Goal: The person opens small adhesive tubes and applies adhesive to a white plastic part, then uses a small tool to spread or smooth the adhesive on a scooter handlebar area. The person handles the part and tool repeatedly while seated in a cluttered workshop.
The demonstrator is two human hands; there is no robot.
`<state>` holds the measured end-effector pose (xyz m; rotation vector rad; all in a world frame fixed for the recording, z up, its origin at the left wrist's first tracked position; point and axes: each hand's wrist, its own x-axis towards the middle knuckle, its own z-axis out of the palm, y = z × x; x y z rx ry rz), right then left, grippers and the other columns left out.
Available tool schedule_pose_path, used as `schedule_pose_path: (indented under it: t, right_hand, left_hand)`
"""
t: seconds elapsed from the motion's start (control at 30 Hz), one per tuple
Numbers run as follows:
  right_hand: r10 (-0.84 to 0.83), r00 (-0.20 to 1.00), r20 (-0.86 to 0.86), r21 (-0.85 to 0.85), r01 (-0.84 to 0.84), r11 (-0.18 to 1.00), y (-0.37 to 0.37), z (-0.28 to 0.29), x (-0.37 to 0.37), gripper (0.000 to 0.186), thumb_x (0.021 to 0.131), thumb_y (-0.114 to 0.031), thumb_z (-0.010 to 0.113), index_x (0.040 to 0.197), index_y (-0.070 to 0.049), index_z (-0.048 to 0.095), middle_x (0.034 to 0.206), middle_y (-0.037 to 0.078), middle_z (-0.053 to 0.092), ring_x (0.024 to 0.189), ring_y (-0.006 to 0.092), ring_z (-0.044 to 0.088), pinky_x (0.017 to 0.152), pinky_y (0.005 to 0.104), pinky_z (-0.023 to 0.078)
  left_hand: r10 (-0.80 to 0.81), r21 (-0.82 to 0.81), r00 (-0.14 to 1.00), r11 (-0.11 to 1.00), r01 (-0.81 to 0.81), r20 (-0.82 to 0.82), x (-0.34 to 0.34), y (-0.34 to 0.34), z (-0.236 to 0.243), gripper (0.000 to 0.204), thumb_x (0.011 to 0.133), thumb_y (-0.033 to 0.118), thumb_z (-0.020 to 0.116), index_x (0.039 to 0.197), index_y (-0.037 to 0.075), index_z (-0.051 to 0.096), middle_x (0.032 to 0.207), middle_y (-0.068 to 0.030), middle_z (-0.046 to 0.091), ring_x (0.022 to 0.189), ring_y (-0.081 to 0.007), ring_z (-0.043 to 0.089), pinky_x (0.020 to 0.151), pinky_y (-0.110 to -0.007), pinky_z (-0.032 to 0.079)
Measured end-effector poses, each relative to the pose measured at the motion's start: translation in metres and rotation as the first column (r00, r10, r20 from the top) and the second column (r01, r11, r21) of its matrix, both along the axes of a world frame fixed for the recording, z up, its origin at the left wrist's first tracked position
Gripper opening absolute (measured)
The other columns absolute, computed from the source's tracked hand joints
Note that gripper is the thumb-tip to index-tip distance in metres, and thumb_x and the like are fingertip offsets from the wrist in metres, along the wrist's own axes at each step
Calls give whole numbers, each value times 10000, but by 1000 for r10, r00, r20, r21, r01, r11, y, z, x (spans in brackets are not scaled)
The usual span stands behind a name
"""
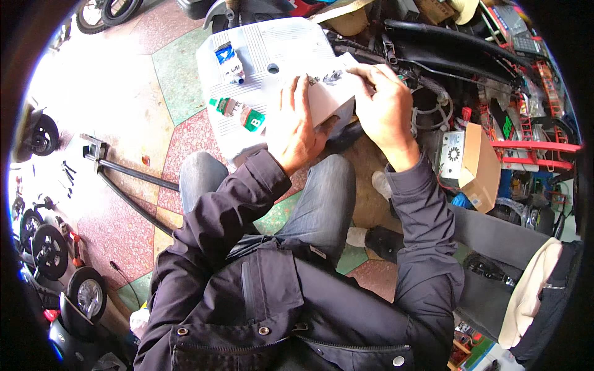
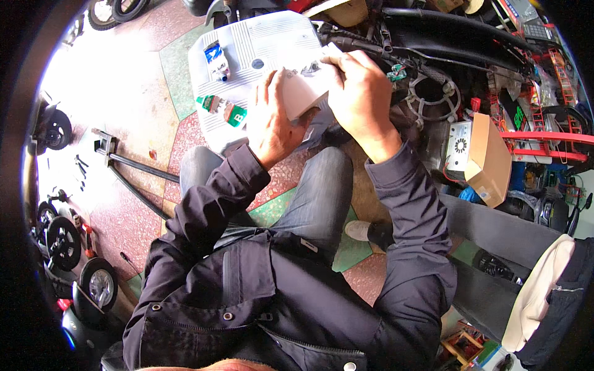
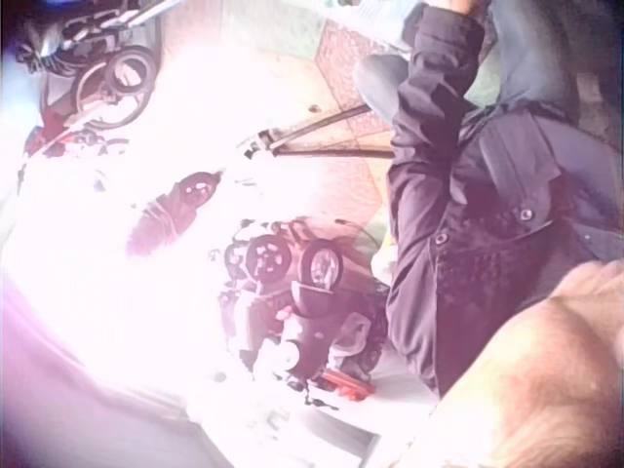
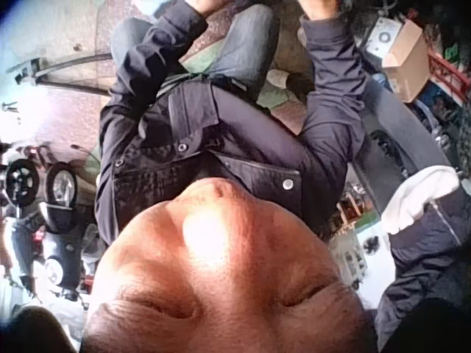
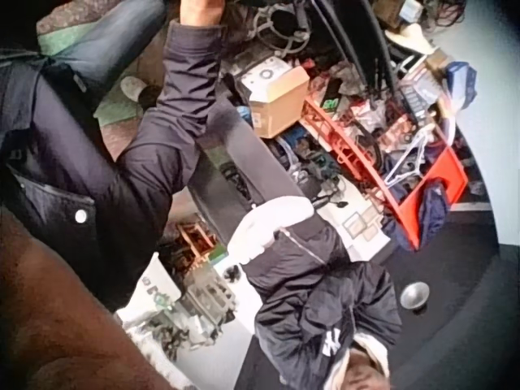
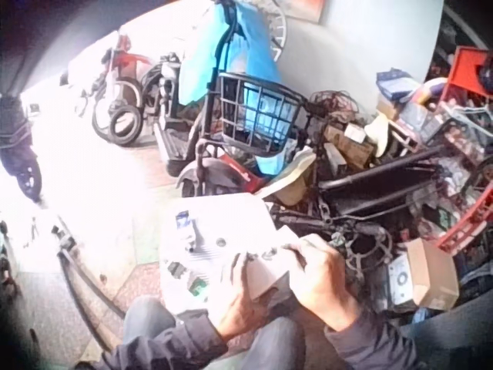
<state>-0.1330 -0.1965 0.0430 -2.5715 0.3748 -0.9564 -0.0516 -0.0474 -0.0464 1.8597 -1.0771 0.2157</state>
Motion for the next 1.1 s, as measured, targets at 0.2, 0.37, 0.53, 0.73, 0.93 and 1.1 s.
schedule_pose_path:
  t: [0.2,0.37,0.53,0.73,0.93,1.1]
  right_hand:
    - [-68,997,-48,271,78,959,21,46,-14,159,962,18,705,1111,20,763,1013,80,755,868,116,699,797,257,556]
    - [-5,992,-129,426,60,903,66,92,-11,158,960,31,709,1113,24,750,1033,70,757,915,114,711,802,266,574]
    - [22,999,-41,438,-2,899,105,146,-3,175,909,35,749,1082,16,734,978,116,740,838,201,734,740,301,575]
    - [104,991,-89,663,-19,748,168,250,14,149,929,12,747,1078,25,744,978,101,758,823,152,730,745,281,578]
    - [229,972,-46,792,-104,601,241,347,45,135,965,5,724,1096,35,725,1013,71,756,911,127,710,850,281,568]
    - [423,906,-10,964,-103,243,310,410,67,162,976,-18,740,1129,31,722,1024,46,748,921,103,687,854,251,551]
  left_hand:
    - [-14,-12,999,1000,14,-32,-13,20,47,993,712,207,917,1512,-53,390,1436,-297,488,1290,-481,500,1094,-548,424]
    - [27,40,988,999,-21,-150,-11,62,101,1044,664,191,946,1523,-30,396,1449,-273,491,1319,-461,488,1133,-550,395]
    - [103,105,970,991,-81,-219,-8,111,175,1072,669,209,964,1528,-46,375,1432,-283,489,1294,-457,515,1091,-523,458]
    - [177,112,949,982,-152,-262,-7,187,287,1156,659,216,964,1568,-57,305,1402,-292,475,1273,-451,515,1066,-499,481]
    - [391,175,870,919,-353,-299,-11,270,390,1176,627,235,959,1563,-57,309,1406,-295,449,1294,-448,489,1085,-492,466]
    - [473,80,836,879,-471,-279,-17,343,442,1039,677,213,946,1514,-22,378,1402,-273,470,1245,-416,534,1067,-478,467]
